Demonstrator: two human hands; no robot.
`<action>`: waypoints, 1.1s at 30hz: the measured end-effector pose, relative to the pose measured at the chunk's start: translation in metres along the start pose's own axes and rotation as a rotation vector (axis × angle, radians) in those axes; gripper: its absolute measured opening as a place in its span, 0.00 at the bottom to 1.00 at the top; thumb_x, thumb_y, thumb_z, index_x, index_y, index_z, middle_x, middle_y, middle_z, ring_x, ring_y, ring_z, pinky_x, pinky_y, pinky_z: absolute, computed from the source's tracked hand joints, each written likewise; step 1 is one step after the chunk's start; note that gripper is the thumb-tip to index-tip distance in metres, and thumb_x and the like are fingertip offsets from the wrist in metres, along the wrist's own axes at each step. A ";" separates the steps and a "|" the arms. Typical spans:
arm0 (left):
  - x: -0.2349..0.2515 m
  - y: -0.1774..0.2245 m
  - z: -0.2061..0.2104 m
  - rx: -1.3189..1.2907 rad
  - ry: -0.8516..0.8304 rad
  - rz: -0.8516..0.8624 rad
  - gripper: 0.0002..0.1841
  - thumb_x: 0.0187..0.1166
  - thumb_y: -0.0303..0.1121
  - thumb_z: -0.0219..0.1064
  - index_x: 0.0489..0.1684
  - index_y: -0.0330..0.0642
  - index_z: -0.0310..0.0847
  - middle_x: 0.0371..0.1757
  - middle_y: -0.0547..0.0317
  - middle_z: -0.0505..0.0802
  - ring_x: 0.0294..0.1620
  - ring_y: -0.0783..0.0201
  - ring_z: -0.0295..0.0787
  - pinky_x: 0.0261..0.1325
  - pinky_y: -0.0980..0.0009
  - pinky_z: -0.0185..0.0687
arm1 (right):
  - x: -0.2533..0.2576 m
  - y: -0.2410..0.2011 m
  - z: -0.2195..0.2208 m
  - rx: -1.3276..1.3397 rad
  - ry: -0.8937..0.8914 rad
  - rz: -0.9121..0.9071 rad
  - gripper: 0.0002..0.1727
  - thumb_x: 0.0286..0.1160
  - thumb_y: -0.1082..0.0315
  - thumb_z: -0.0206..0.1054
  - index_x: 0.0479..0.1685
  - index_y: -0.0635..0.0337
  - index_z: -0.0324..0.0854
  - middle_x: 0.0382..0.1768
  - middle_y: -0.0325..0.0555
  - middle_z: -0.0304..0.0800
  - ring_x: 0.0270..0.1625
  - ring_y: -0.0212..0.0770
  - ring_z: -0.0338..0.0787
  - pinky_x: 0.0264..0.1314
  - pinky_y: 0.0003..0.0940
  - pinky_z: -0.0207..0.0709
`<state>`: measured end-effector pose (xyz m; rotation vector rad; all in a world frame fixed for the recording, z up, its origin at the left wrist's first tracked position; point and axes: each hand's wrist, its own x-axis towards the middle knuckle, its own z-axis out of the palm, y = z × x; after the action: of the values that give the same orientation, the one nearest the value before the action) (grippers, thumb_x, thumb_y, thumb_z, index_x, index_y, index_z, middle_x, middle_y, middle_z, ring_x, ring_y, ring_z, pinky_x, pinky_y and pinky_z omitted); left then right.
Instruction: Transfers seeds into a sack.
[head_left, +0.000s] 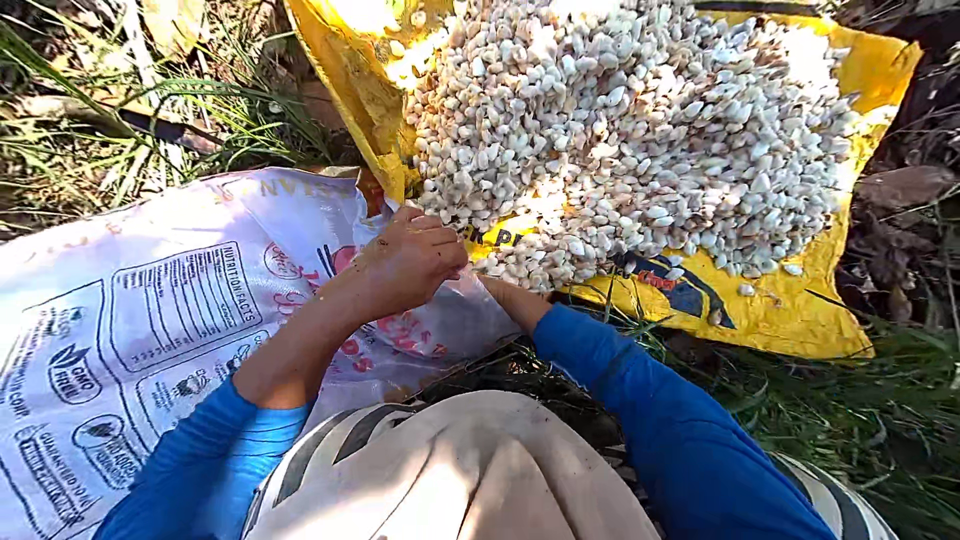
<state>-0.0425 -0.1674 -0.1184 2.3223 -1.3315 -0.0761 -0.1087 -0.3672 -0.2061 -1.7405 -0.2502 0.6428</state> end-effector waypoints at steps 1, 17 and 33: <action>-0.001 0.002 0.000 -0.004 -0.019 0.004 0.11 0.80 0.31 0.61 0.32 0.38 0.89 0.36 0.50 0.93 0.45 0.45 0.91 0.59 0.40 0.77 | -0.006 -0.027 -0.010 -0.023 -0.155 0.182 0.16 0.89 0.75 0.54 0.65 0.74 0.80 0.59 0.62 0.88 0.60 0.44 0.87 0.67 0.36 0.77; -0.001 -0.015 -0.003 -0.069 0.003 -0.020 0.13 0.82 0.35 0.62 0.35 0.39 0.90 0.37 0.50 0.92 0.46 0.47 0.90 0.59 0.43 0.77 | -0.006 0.085 -0.233 -0.247 1.251 0.460 0.51 0.74 0.41 0.70 0.92 0.61 0.56 0.89 0.69 0.57 0.91 0.63 0.57 0.92 0.56 0.50; 0.002 -0.004 0.001 -0.047 -0.054 0.011 0.09 0.78 0.31 0.63 0.30 0.37 0.86 0.35 0.47 0.92 0.45 0.42 0.91 0.55 0.40 0.78 | -0.001 -0.017 0.002 0.014 -0.221 0.314 0.16 0.90 0.75 0.51 0.68 0.74 0.76 0.58 0.62 0.86 0.58 0.43 0.86 0.64 0.35 0.78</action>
<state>-0.0386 -0.1674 -0.1204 2.2889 -1.3537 -0.1660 -0.1077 -0.3608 -0.1902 -1.7102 -0.1245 1.0661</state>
